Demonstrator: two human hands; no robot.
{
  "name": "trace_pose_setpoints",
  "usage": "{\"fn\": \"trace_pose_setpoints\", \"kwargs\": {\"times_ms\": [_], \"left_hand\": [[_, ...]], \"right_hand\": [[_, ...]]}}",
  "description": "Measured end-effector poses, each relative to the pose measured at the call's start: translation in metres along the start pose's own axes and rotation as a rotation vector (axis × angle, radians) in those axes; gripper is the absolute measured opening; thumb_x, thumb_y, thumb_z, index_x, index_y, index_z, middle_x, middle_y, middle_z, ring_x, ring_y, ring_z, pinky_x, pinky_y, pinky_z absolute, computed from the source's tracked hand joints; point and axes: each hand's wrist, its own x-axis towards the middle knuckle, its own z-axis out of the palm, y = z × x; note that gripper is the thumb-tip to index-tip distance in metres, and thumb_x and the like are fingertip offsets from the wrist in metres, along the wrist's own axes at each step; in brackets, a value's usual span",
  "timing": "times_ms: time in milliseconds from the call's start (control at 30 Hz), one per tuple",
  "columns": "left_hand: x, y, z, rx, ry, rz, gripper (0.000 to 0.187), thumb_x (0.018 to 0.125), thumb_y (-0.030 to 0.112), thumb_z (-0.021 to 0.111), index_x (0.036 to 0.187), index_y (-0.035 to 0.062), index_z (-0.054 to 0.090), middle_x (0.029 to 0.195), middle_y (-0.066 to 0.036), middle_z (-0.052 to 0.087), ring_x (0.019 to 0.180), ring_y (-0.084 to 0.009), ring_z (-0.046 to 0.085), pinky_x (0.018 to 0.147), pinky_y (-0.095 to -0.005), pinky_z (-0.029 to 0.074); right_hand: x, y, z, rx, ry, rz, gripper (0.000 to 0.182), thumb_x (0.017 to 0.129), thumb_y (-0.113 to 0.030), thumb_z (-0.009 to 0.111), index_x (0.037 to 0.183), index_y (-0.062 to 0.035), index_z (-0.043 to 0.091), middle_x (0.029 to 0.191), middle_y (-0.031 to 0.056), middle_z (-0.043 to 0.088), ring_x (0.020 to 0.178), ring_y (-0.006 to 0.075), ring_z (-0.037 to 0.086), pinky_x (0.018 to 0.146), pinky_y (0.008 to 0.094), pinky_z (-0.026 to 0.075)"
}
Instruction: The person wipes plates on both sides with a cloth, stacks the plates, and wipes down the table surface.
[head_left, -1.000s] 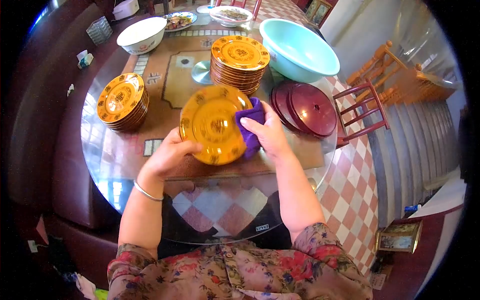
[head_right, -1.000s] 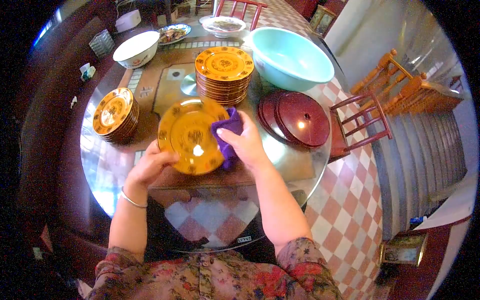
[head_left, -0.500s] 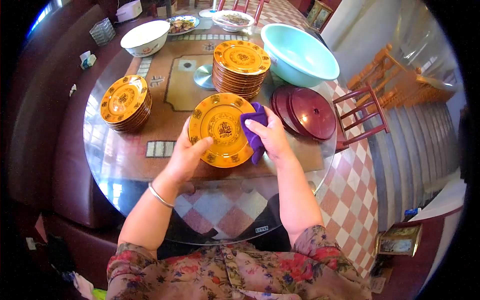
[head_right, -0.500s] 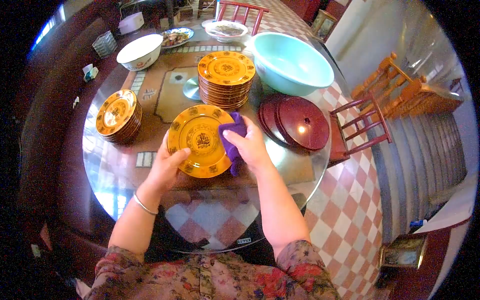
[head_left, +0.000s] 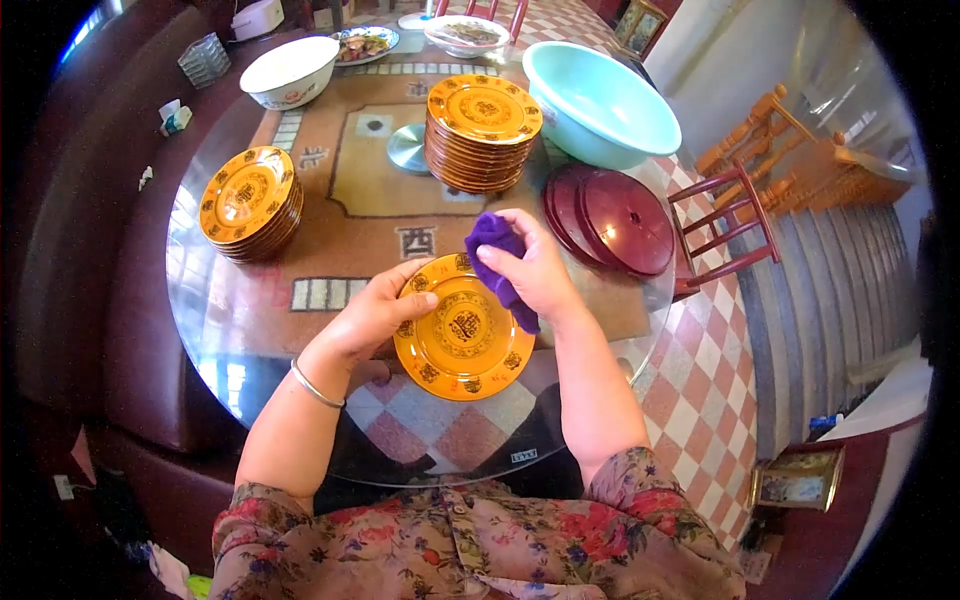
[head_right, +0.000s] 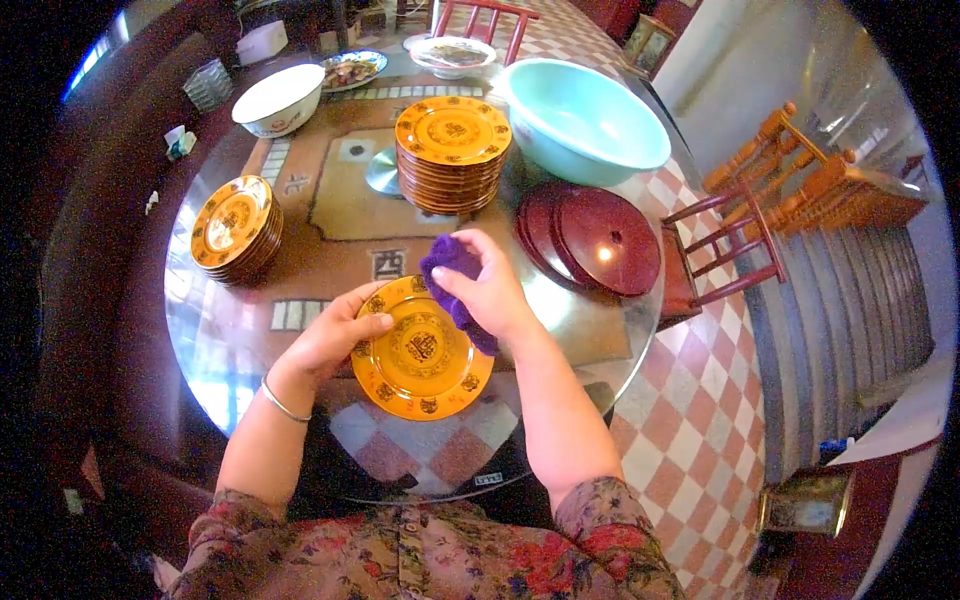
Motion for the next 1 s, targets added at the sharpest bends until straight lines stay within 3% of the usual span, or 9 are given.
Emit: {"fn": "trace_pose_setpoints", "kwargs": {"times_ms": [100, 200, 233, 333, 533, 767, 867, 933, 1000], "left_hand": [[0.008, -0.013, -0.003, 0.045, 0.132, 0.143, 0.041, 0.095, 0.008, 0.053, 0.135, -0.0007, 0.045, 0.126, -0.009, 0.058, 0.113, -0.0172, 0.056, 0.099, -0.0324, 0.045], [0.015, -0.018, -0.002, 0.013, 0.378, 0.348, 0.036, 0.099, 0.008, 0.048, 0.133, -0.0031, 0.046, 0.122, -0.009, 0.059, 0.111, -0.0143, 0.055, 0.098, -0.0285, 0.044], [0.016, -0.016, -0.004, 0.007, 0.425, 0.412, 0.036, 0.099, 0.008, 0.047, 0.133, -0.0031, 0.046, 0.122, -0.009, 0.059, 0.111, -0.0142, 0.055, 0.098, -0.0286, 0.044], [0.020, -0.018, -0.008, 0.077, 0.537, 0.566, 0.035, 0.100, 0.010, 0.046, 0.133, -0.0032, 0.046, 0.124, -0.009, 0.057, 0.111, -0.0135, 0.054, 0.098, -0.0285, 0.043], [0.015, -0.025, 0.008, 0.233, 0.386, 0.474, 0.037, 0.100, 0.008, 0.048, 0.135, -0.0031, 0.045, 0.125, -0.007, 0.056, 0.113, -0.0130, 0.051, 0.100, -0.0281, 0.041], [0.013, -0.015, -0.001, 0.224, 0.505, 0.619, 0.036, 0.101, 0.010, 0.045, 0.135, -0.0025, 0.044, 0.127, -0.008, 0.055, 0.115, -0.0139, 0.051, 0.100, -0.0282, 0.041], [0.012, -0.005, -0.011, 0.084, 0.601, 0.683, 0.036, 0.102, 0.016, 0.044, 0.136, 0.0019, 0.045, 0.128, -0.007, 0.055, 0.116, -0.0145, 0.052, 0.100, -0.0300, 0.042], [0.011, -0.002, -0.015, -0.025, 0.679, 0.602, 0.036, 0.102, 0.016, 0.045, 0.135, 0.0017, 0.045, 0.128, -0.006, 0.055, 0.116, -0.0132, 0.051, 0.101, -0.0290, 0.041], [0.012, -0.001, -0.009, -0.164, 0.665, 0.544, 0.037, 0.102, 0.017, 0.045, 0.136, 0.0025, 0.044, 0.129, -0.005, 0.055, 0.117, -0.0131, 0.051, 0.101, -0.0291, 0.041]], "right_hand": [[-0.001, -0.001, 0.006, -0.228, 0.246, -0.149, 0.041, 0.080, -0.011, 0.071, 0.115, -0.0028, 0.053, 0.104, 0.0113, 0.063, 0.094, 0.0227, 0.060, 0.086, 0.0356, 0.047], [-0.013, -0.020, 0.028, -0.990, 0.231, -0.641, 0.042, 0.078, -0.017, 0.070, 0.115, -0.0041, 0.054, 0.110, 0.0128, 0.058, 0.100, 0.0297, 0.054, 0.093, 0.0408, 0.042], [-0.016, -0.016, 0.035, -0.936, 0.124, -0.625, 0.041, 0.077, -0.022, 0.069, 0.113, -0.0058, 0.057, 0.113, 0.0122, 0.055, 0.104, 0.0332, 0.049, 0.096, 0.0440, 0.037], [-0.025, -0.013, 0.057, -0.645, -0.208, -0.612, 0.035, 0.074, -0.002, 0.065, 0.109, -0.0061, 0.060, 0.108, 0.0114, 0.056, 0.100, 0.0337, 0.051, 0.092, 0.0431, 0.041], [-0.005, -0.004, 0.029, -0.792, 0.203, -0.584, 0.036, 0.069, 0.005, 0.064, 0.103, -0.0062, 0.058, 0.106, 0.0135, 0.056, 0.099, 0.0355, 0.052, 0.089, 0.0433, 0.043], [-0.019, -0.020, 0.058, -0.673, -0.066, -0.673, 0.041, 0.066, 0.006, 0.066, 0.105, -0.0055, 0.059, 0.106, 0.0135, 0.056, 0.099, 0.0352, 0.054, 0.092, 0.0424, 0.043], [0.000, 0.007, 0.034, -0.799, 0.191, -0.633, 0.039, 0.071, 0.005, 0.064, 0.108, -0.0042, 0.060, 0.106, 0.0140, 0.057, 0.100, 0.0334, 0.055, 0.090, 0.0404, 0.045], [0.010, 0.023, 0.019, -0.366, 0.372, -0.271, 0.028, 0.082, 0.001, 0.061, 0.110, -0.0023, 0.059, 0.109, 0.0112, 0.060, 0.102, 0.0281, 0.058, 0.091, 0.0390, 0.045], [0.009, 0.024, 0.008, 0.668, 0.185, 0.092, 0.029, 0.096, -0.017, 0.057, 0.123, -0.0051, 0.054, 0.120, 0.0052, 0.061, 0.109, 0.0199, 0.058, 0.097, 0.0375, 0.044]]}}
